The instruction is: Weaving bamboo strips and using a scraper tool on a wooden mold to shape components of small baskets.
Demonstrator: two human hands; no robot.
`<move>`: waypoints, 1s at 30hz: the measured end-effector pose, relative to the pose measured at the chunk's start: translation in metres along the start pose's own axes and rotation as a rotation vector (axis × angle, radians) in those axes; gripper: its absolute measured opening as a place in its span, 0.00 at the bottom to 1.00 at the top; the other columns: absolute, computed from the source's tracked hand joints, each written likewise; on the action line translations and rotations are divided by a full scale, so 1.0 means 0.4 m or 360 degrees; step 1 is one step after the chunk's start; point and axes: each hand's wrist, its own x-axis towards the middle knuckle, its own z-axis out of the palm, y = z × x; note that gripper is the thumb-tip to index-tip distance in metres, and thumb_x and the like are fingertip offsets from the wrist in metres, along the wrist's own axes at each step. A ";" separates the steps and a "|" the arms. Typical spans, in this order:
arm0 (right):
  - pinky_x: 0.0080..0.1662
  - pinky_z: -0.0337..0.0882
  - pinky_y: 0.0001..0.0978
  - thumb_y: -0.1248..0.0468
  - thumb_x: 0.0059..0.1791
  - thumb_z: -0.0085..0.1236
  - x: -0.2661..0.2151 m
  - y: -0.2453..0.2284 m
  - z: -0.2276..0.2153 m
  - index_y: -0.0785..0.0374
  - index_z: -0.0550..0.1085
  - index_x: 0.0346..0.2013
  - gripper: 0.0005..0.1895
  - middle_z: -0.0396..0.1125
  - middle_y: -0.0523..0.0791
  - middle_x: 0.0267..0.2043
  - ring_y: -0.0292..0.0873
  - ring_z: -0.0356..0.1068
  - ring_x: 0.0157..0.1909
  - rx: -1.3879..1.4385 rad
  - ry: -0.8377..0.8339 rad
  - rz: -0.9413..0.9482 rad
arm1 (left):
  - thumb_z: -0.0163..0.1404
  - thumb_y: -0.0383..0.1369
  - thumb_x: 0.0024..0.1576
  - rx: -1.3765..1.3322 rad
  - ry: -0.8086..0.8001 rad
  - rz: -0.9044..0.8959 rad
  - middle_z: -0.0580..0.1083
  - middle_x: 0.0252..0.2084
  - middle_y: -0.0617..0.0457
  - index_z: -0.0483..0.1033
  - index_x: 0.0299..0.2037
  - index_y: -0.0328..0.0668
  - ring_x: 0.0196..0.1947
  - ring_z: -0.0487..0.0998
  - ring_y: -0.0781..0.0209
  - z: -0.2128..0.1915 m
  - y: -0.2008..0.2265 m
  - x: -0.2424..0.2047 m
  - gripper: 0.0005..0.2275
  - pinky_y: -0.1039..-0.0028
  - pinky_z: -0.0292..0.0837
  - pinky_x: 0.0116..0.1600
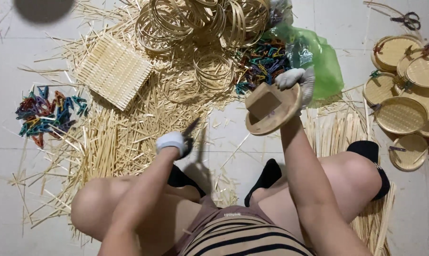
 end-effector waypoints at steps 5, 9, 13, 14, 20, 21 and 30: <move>0.51 0.70 0.41 0.52 0.65 0.28 -0.011 -0.067 0.091 0.61 0.72 0.32 0.28 0.68 0.47 0.30 0.46 0.67 0.35 0.0292 -0.0408 0.0119 | 0.48 0.42 0.60 0.0009 0.0287 -0.0179 0.80 0.52 0.42 0.83 0.50 0.45 0.50 0.82 0.45 -0.013 -0.036 0.020 0.16 0.58 0.78 0.53; 0.50 0.70 0.39 0.50 0.64 0.28 -0.026 -0.055 0.123 0.62 0.73 0.32 0.29 0.69 0.47 0.32 0.46 0.67 0.38 0.0456 -0.0498 0.0139 | 0.48 0.46 0.61 -0.1261 -0.0124 0.0380 0.81 0.43 0.49 0.76 0.59 0.49 0.40 0.82 0.42 -0.100 0.129 -0.146 0.20 0.59 0.75 0.44; 0.51 0.71 0.40 0.60 0.61 0.36 -0.076 -0.022 0.177 0.61 0.72 0.33 0.19 0.69 0.47 0.32 0.44 0.68 0.35 0.0305 -0.0491 0.0040 | 0.39 0.50 0.63 -0.2632 -0.0810 0.0862 0.80 0.47 0.49 0.72 0.59 0.41 0.43 0.81 0.58 -0.049 0.263 -0.157 0.24 0.64 0.79 0.48; 0.54 0.70 0.39 0.60 0.61 0.39 -0.088 -0.014 0.201 0.62 0.73 0.33 0.18 0.69 0.47 0.33 0.44 0.69 0.38 0.0402 -0.0521 0.0151 | 0.41 0.47 0.61 -0.2970 -0.0786 0.0658 0.78 0.47 0.55 0.71 0.58 0.48 0.44 0.80 0.61 -0.072 0.288 -0.192 0.20 0.62 0.78 0.48; 0.65 0.66 0.38 0.57 0.54 0.52 -0.016 -0.121 0.310 0.61 0.72 0.47 0.12 0.68 0.45 0.52 0.41 0.67 0.57 -0.0001 -0.0789 0.0868 | 0.51 0.38 0.67 -0.3276 -0.0124 0.0708 0.73 0.40 0.56 0.74 0.45 0.45 0.38 0.72 0.62 -0.019 0.204 -0.025 0.07 0.67 0.69 0.44; 0.65 0.66 0.37 0.57 0.51 0.53 0.006 -0.160 0.335 0.58 0.71 0.54 0.18 0.67 0.44 0.59 0.40 0.66 0.62 -0.0355 -0.0793 0.1082 | 0.49 0.36 0.65 -0.2999 0.0135 0.0940 0.74 0.39 0.56 0.75 0.43 0.41 0.38 0.72 0.62 -0.068 0.182 -0.048 0.08 0.67 0.72 0.46; 0.59 0.69 0.38 0.44 0.56 0.46 0.081 -0.288 0.410 0.57 0.70 0.59 0.25 0.69 0.46 0.57 0.44 0.68 0.60 -0.2060 -0.1375 0.0727 | 0.48 0.29 0.64 -0.2004 0.0710 0.1212 0.80 0.45 0.51 0.79 0.53 0.33 0.44 0.77 0.66 -0.430 0.179 -0.276 0.12 0.75 0.72 0.52</move>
